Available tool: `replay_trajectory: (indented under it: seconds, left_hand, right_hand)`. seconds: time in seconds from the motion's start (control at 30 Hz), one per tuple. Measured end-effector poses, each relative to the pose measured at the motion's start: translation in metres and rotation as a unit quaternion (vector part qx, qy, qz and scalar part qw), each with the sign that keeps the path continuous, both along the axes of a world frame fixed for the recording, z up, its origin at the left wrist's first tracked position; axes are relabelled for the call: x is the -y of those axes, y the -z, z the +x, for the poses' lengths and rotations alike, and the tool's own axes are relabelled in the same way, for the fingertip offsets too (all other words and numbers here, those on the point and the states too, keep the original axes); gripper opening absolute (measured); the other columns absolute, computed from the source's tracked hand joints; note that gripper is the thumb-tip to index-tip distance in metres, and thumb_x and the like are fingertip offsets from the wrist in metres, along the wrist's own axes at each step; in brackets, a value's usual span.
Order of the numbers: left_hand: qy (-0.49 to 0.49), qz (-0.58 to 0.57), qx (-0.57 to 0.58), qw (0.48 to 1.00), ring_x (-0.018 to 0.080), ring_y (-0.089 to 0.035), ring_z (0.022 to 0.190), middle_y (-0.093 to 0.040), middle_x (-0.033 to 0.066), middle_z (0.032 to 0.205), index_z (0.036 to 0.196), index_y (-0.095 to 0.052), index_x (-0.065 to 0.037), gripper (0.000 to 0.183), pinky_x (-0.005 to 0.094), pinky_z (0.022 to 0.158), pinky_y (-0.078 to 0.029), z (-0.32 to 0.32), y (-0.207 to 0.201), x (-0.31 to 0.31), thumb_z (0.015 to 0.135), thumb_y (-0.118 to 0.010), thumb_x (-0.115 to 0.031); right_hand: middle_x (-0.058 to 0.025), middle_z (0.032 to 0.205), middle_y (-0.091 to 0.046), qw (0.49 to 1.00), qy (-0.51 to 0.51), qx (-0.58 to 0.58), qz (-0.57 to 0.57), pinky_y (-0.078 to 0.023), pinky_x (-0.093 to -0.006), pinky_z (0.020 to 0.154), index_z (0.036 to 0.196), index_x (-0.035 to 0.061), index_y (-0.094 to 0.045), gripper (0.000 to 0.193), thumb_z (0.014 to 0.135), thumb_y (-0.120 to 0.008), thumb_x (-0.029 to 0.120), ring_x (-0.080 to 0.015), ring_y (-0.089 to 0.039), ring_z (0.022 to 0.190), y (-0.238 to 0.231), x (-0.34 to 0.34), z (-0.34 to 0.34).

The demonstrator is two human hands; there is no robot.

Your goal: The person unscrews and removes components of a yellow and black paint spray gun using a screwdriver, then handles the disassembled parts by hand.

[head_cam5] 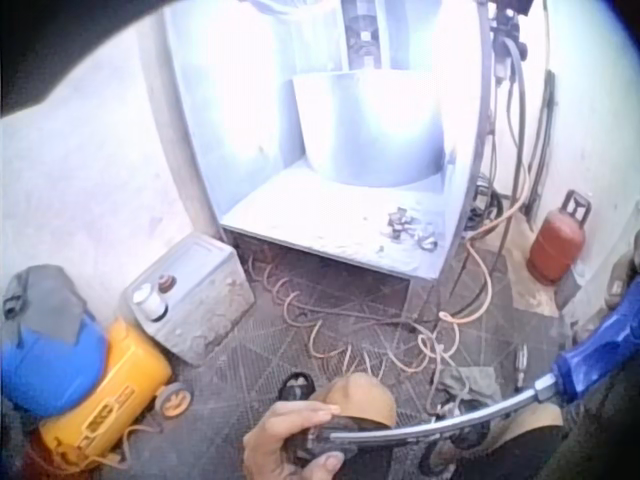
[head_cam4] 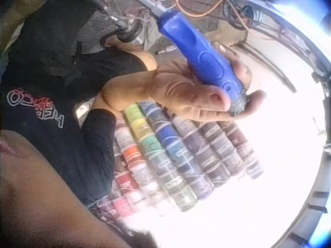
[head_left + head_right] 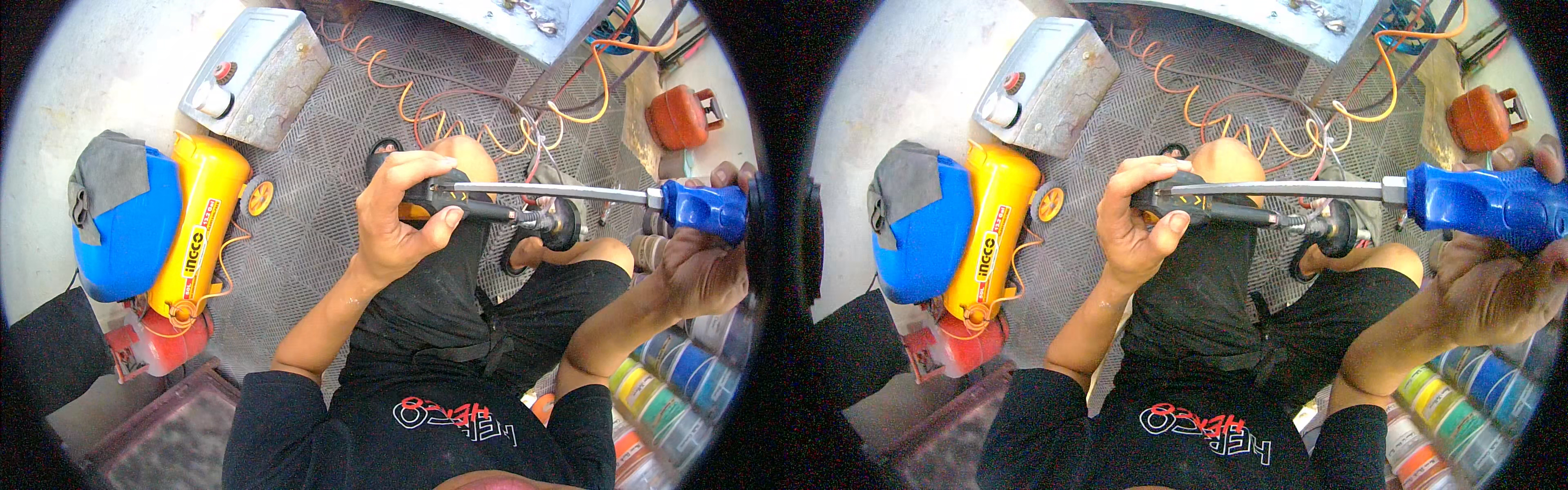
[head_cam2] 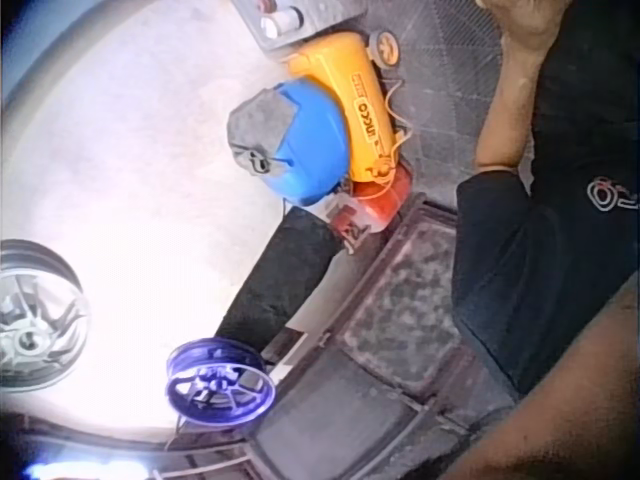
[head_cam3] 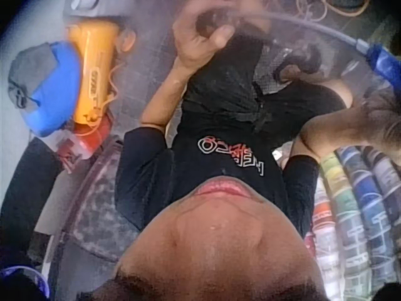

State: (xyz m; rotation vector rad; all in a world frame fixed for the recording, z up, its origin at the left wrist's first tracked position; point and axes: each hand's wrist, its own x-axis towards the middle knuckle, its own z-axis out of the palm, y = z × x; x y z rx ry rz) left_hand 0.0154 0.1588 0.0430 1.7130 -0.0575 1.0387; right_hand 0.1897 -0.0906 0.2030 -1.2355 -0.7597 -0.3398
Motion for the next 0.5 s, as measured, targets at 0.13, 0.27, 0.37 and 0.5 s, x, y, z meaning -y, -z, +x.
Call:
replay_trajectory:
  seconds: [0.13, 0.27, 0.37, 0.5]
  left_hand:
    - [0.001, 0.007, -0.005, 1.0, 0.0239, -0.068, 0.091, -0.067, 0.014, 0.106, 0.114, -0.062, -0.001, 0.044, 0.0338, 0.081, -0.054, -0.001, -0.002, 0.0, 0.073, -0.076, -0.007]
    - [0.005, 0.0, -0.001, 1.0, 0.0241, -0.068, 0.091, -0.066, 0.0144, 0.106, 0.113, -0.063, -0.001, 0.043, 0.0341, 0.081, -0.055, -0.002, -0.005, 0.0, 0.073, -0.076, -0.005]
    - [0.006, 0.003, 0.001, 1.0, 0.0245, -0.068, 0.092, -0.067, 0.0148, 0.106, 0.112, -0.063, -0.002, 0.041, 0.0344, 0.081, -0.056, -0.002, -0.006, 0.0, 0.073, -0.075, -0.004]
    - [0.003, 0.029, 0.013, 0.999, 0.0254, -0.068, 0.093, -0.067, 0.0152, 0.106, 0.11, -0.064, -0.003, 0.038, 0.0345, 0.081, -0.056, -0.001, -0.007, -0.002, 0.073, -0.076, -0.004]
  right_hand:
    - [-0.0149, 0.112, -0.054, 1.0, 0.005, 0.01, -0.005, -0.057, -0.0424, 0.076, 0.115, -0.0053, -0.062, 0.051, 0.089, -0.069, 0.038, -0.0281, -0.052, 0.1, -0.003, -0.001, 0.001]
    - [-0.0161, 0.114, -0.054, 0.999, -0.04, 0.008, 0.013, -0.057, -0.0416, 0.078, 0.116, -0.0058, -0.062, 0.053, 0.088, -0.069, 0.038, -0.0285, -0.052, 0.101, -0.004, 0.005, 0.008]
    - [-0.0167, 0.118, -0.054, 1.0, -0.028, 0.001, 0.006, -0.057, -0.0406, 0.077, 0.115, -0.005, -0.063, 0.052, 0.088, -0.07, 0.039, -0.0288, -0.053, 0.102, -0.007, 0.003, 0.005]
    - [-0.0175, 0.114, -0.059, 0.998, 0.032, 0.049, -0.01, -0.053, -0.038, 0.078, 0.113, -0.0031, -0.065, 0.051, 0.088, -0.07, 0.04, -0.0283, -0.053, 0.099, -0.009, -0.01, 0.002]
